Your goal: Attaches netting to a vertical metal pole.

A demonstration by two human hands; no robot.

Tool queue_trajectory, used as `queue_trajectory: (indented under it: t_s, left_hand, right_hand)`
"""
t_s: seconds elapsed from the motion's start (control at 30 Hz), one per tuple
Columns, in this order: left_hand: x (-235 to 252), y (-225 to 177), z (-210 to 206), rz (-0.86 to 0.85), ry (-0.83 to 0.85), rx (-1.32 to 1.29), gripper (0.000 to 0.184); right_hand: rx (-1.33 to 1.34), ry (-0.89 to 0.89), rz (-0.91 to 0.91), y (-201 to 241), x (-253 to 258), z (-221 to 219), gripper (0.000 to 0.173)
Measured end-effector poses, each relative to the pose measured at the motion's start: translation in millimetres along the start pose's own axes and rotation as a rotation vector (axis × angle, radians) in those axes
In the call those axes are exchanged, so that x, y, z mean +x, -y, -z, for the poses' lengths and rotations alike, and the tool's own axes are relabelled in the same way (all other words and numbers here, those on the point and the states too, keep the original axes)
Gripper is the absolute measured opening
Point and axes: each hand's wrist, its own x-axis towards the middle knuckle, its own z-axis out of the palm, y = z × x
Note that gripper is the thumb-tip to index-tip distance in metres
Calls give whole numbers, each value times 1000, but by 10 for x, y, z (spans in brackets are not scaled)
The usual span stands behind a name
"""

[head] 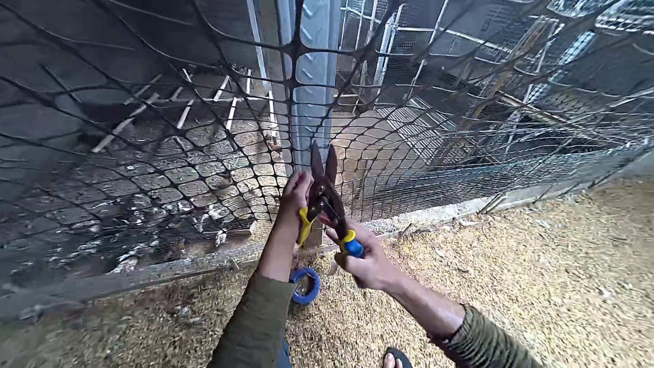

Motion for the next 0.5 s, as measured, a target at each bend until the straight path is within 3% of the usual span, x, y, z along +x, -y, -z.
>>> queue_trajectory:
  t_s: [0.13,0.33,0.5]
  left_hand:
    - [98,308,-31,70,109,-183,23]
    - [-89,155,-299,-1,-53,29,23]
    - [-90,221,-419,-65,-153,-31,21]
  right_hand:
    - [-74,-89,39,-54,81,-156,32]
    - [-221,-218,-59,-209,-41,-247,49]
    - [-247,-305,-154,-190,-39,-214,71]
